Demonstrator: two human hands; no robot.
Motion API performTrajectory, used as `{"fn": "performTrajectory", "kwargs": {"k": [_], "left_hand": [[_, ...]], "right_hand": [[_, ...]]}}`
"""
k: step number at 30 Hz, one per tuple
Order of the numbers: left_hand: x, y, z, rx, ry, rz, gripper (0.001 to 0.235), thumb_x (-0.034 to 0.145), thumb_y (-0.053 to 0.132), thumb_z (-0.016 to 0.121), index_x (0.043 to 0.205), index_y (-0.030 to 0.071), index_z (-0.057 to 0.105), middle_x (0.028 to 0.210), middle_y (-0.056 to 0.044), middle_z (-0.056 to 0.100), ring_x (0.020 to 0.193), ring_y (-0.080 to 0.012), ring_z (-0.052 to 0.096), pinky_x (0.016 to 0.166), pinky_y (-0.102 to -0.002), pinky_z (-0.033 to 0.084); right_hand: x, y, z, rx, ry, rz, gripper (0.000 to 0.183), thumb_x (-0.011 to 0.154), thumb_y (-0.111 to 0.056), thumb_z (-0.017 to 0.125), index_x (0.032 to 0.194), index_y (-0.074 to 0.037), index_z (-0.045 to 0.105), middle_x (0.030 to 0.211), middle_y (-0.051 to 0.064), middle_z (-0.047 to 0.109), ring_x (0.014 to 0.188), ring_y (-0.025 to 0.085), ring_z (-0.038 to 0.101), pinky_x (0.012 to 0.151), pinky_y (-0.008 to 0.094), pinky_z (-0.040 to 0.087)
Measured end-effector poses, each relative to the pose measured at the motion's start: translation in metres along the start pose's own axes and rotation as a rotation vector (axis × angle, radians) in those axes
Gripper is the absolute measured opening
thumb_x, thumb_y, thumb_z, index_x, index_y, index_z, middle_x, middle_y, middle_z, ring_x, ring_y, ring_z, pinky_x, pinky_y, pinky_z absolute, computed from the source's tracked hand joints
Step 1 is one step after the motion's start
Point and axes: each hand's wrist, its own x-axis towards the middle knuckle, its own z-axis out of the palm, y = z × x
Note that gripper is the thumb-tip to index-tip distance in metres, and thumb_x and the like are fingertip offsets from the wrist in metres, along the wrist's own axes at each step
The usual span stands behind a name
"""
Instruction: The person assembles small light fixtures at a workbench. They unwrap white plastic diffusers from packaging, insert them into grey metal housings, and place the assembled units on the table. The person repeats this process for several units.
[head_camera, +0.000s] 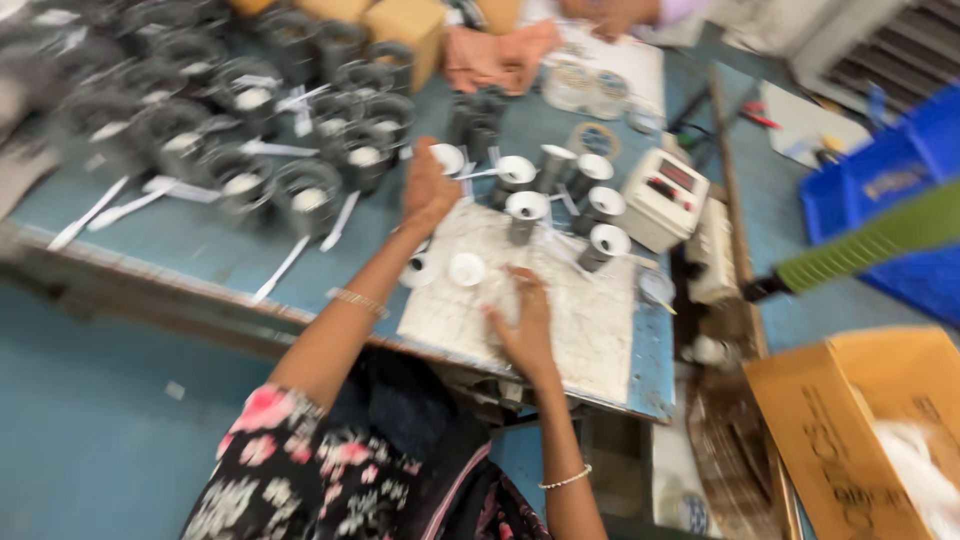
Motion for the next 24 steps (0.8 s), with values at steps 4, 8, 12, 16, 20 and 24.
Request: {"fn": "performTrajectory", "kwargs": {"k": [4,8,12,16,20,24], "left_hand": [[0.014,0.034,-0.003,0.422,0.194,0.499,0.084,0.067,0.015,0.078,0.141,-0.003,0.043,0.129,-0.031,0.054,0.120,-0.0473,0.051,0.101,-0.049,0.045],[0.050,0.046,0.029,0.592,-0.219,0.288,0.080,0.077,0.022,0.079,0.148,0.005,0.045,0.125,-0.027,0.057,0.118,-0.0435,0.055,0.099,-0.050,0.047],[0.089,0.022,0.070,0.742,-0.407,0.137,0.044,0.087,0.022,0.073,0.130,0.012,0.067,0.123,-0.025,0.066,0.117,-0.0419,0.063,0.097,-0.052,0.052],[0.112,-0.003,0.094,0.754,-0.397,0.051,0.035,0.079,0.023,0.081,0.110,0.007,0.075,0.115,-0.024,0.071,0.105,-0.0407,0.069,0.084,-0.049,0.056],[0.114,-0.015,0.088,0.686,-0.357,0.106,0.040,0.077,0.029,0.090,0.103,0.003,0.076,0.106,-0.022,0.074,0.098,-0.0364,0.073,0.082,-0.044,0.058],[0.115,-0.011,0.070,0.506,-0.290,0.200,0.028,0.079,0.028,0.090,0.093,0.006,0.078,0.100,-0.018,0.075,0.091,-0.0338,0.072,0.082,-0.042,0.057]], "right_hand": [[0.009,-0.011,-0.005,-0.064,-0.204,-0.019,0.057,0.085,-0.036,0.077,0.138,-0.018,0.064,0.151,0.023,0.044,0.137,0.042,0.041,0.105,0.056,0.033],[0.016,-0.005,0.000,-0.079,-0.237,0.052,0.033,0.089,-0.034,0.074,0.120,-0.021,0.074,0.145,0.011,0.057,0.134,0.038,0.045,0.110,0.053,0.035],[0.018,0.006,0.004,-0.001,-0.187,0.108,0.028,0.091,-0.034,0.073,0.112,-0.016,0.075,0.137,0.009,0.063,0.132,0.033,0.050,0.112,0.047,0.039],[0.015,0.012,0.005,0.055,-0.155,0.163,0.029,0.090,-0.034,0.074,0.110,-0.013,0.075,0.137,0.010,0.062,0.131,0.031,0.052,0.110,0.044,0.040],[0.015,0.011,0.004,0.075,-0.151,0.174,0.031,0.085,-0.033,0.078,0.106,-0.011,0.074,0.136,0.011,0.062,0.128,0.031,0.052,0.109,0.044,0.041],[0.016,0.011,0.001,0.122,-0.106,0.198,0.027,0.087,-0.030,0.078,0.104,-0.010,0.073,0.135,0.012,0.062,0.125,0.031,0.055,0.108,0.043,0.044]]}}
